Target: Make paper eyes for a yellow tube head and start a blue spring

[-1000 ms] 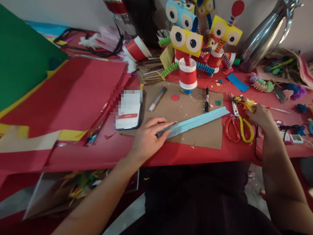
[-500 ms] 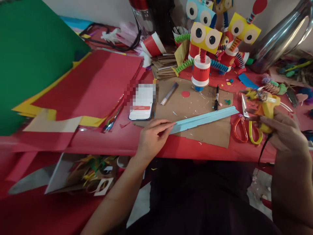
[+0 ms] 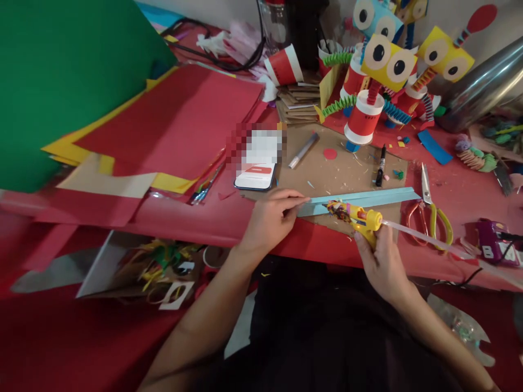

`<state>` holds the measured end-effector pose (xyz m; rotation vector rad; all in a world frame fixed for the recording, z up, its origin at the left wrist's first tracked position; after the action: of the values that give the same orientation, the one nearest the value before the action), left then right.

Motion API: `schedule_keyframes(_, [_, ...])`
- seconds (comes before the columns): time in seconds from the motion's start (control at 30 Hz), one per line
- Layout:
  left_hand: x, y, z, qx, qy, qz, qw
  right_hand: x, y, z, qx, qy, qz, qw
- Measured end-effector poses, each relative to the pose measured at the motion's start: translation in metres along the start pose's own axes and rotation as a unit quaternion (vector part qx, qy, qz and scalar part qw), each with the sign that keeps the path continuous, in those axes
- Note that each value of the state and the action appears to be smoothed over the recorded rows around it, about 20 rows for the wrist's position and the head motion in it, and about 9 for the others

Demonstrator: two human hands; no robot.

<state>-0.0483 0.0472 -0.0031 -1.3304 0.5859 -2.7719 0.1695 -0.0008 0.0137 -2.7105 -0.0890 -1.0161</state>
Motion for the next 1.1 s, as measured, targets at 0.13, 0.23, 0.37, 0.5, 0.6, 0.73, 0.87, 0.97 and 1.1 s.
schedule_keyframes(0.13, [0.002,0.0,0.002,-0.017,-0.007,-0.006,1.0,-0.011,0.001,-0.019,0.078,0.102,0.021,0.992])
schedule_keyframes(0.23, [0.003,0.001,0.003,-0.025,-0.002,0.008,1.0,-0.021,0.001,-0.026,0.105,0.118,0.005,0.988])
schedule_keyframes(0.37, [0.004,0.002,0.004,-0.034,0.006,0.014,0.999,-0.03,0.001,-0.031,0.118,0.116,-0.002,0.986])
schedule_keyframes(0.5, [0.003,0.002,0.004,-0.039,0.016,0.016,0.999,-0.034,0.0,-0.034,0.12,0.133,-0.001,0.984])
schedule_keyframes(0.6, [0.003,0.003,0.002,-0.033,0.022,0.019,0.999,-0.031,0.001,-0.033,0.114,0.139,0.006,0.984])
schedule_keyframes(0.73, [0.003,0.004,0.0,-0.022,0.021,0.011,0.999,-0.014,0.004,-0.014,0.045,0.13,0.02,0.99])
schedule_keyframes(0.87, [0.002,0.003,-0.002,-0.003,0.021,0.003,1.0,0.006,0.011,0.002,0.003,0.14,0.057,0.988])
schedule_keyframes(0.97, [0.002,0.003,-0.002,-0.007,0.028,0.002,1.0,0.006,0.015,-0.001,0.005,0.159,0.071,0.985])
schedule_keyframes(1.1, [0.002,0.003,-0.002,-0.02,0.038,0.002,0.999,-0.017,0.015,-0.021,0.043,0.155,0.048,0.986])
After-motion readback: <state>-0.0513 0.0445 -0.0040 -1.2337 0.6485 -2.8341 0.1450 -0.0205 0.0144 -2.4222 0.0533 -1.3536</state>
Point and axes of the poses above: each hand's wrist, its own y-axis away from the middle knuckle, its own x-axis out of the back of the hand, z = x × y, the point moved 8 cm from there along -y, towards the middle knuckle, and after that the axes turned 7 degrees about -y, right-handed, at the moved point
